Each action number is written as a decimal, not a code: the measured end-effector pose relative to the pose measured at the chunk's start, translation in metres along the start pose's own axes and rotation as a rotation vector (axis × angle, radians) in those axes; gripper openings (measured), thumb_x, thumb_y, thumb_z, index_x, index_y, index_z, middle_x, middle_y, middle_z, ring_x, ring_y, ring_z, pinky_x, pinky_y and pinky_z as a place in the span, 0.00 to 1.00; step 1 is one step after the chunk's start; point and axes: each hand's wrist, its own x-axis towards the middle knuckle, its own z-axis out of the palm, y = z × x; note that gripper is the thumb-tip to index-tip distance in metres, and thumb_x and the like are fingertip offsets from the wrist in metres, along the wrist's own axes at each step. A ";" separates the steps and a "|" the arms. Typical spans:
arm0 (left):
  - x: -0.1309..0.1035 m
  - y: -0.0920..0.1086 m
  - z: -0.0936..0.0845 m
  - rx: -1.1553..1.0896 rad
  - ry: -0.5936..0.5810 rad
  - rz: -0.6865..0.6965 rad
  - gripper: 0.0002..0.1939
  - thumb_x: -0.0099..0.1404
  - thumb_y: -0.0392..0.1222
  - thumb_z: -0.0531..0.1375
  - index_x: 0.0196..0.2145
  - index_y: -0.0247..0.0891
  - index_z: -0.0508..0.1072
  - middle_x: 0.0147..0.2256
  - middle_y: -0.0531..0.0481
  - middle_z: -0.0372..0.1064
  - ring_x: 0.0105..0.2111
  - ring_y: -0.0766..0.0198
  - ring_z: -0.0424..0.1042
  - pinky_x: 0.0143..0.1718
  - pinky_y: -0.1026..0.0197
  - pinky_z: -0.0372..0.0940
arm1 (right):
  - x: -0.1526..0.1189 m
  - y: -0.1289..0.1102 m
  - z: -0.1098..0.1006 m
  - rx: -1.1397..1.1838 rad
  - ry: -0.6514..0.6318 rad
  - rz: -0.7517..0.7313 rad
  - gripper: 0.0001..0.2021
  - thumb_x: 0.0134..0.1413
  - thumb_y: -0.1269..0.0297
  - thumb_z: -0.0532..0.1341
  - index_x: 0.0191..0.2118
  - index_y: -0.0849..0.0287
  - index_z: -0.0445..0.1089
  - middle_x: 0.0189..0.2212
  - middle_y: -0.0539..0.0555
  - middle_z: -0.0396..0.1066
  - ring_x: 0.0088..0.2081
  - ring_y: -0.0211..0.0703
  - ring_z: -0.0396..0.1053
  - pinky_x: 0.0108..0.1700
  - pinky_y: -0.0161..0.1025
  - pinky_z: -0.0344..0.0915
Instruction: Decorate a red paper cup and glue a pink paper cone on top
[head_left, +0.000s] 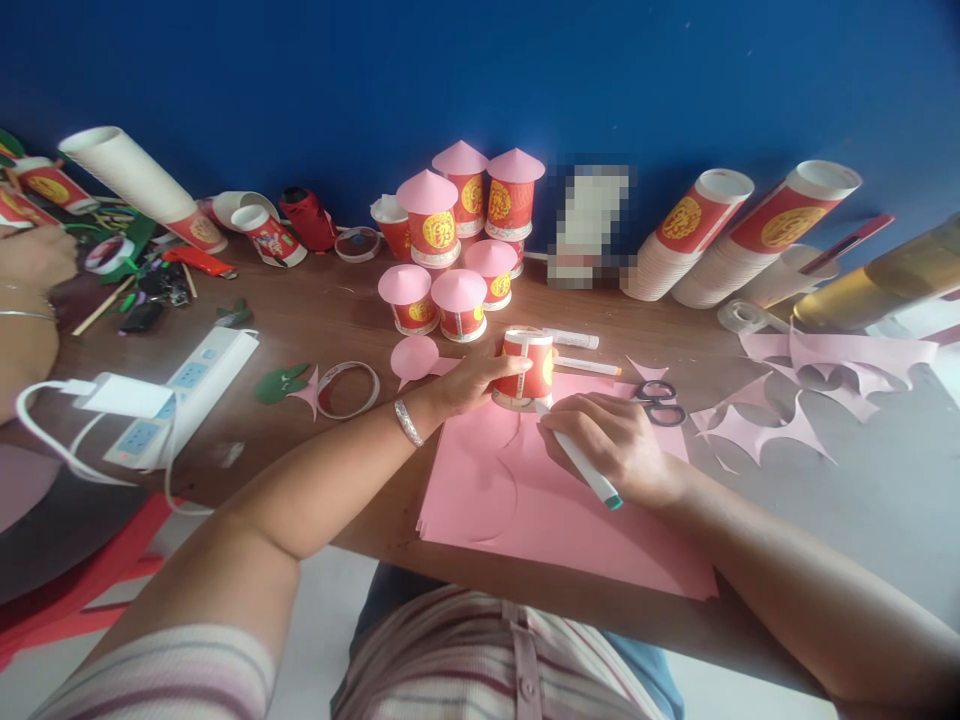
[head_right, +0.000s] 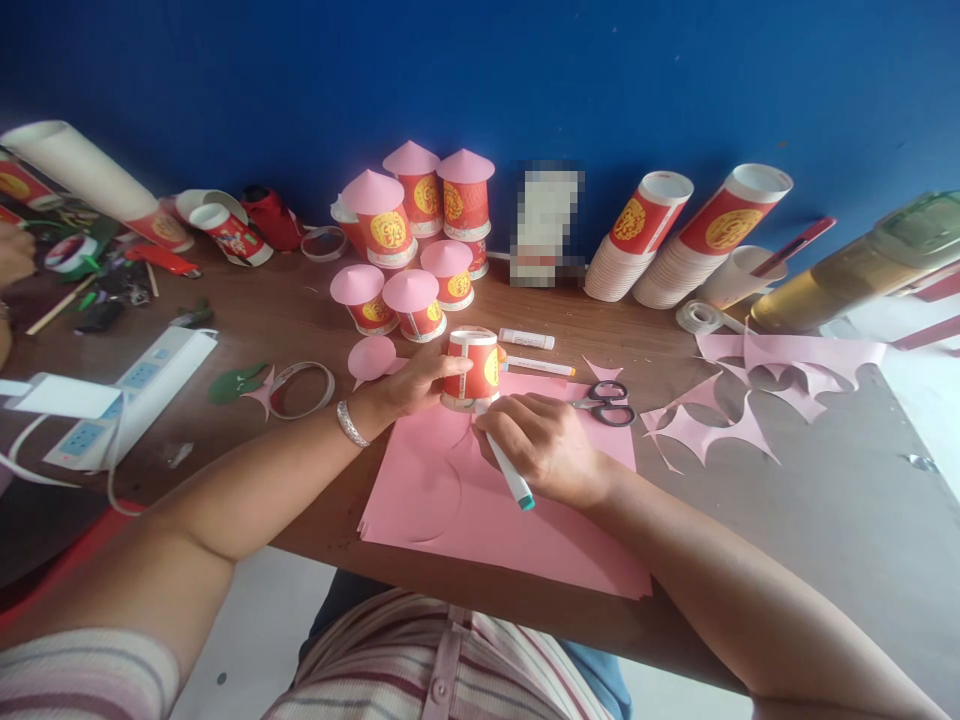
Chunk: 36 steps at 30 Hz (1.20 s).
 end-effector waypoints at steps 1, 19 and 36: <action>-0.001 0.000 0.000 -0.007 -0.024 -0.017 0.17 0.66 0.55 0.64 0.36 0.36 0.76 0.34 0.46 0.74 0.36 0.58 0.71 0.41 0.54 0.68 | 0.000 0.000 0.000 0.003 0.001 0.000 0.08 0.68 0.78 0.61 0.45 0.57 0.66 0.29 0.48 0.74 0.30 0.37 0.74 0.31 0.36 0.70; 0.000 0.000 -0.001 0.018 -0.088 0.017 0.14 0.68 0.52 0.62 0.35 0.38 0.75 0.34 0.45 0.74 0.36 0.57 0.70 0.42 0.53 0.67 | -0.001 0.003 -0.001 0.039 -0.002 0.026 0.13 0.63 0.81 0.61 0.48 0.56 0.68 0.30 0.49 0.76 0.30 0.40 0.76 0.30 0.37 0.71; 0.000 0.003 0.000 -0.007 -0.059 -0.006 0.13 0.66 0.52 0.63 0.33 0.38 0.73 0.34 0.46 0.72 0.36 0.57 0.69 0.42 0.53 0.65 | -0.001 0.002 0.000 0.001 0.011 0.033 0.12 0.63 0.80 0.61 0.46 0.56 0.68 0.29 0.48 0.75 0.29 0.38 0.74 0.29 0.36 0.69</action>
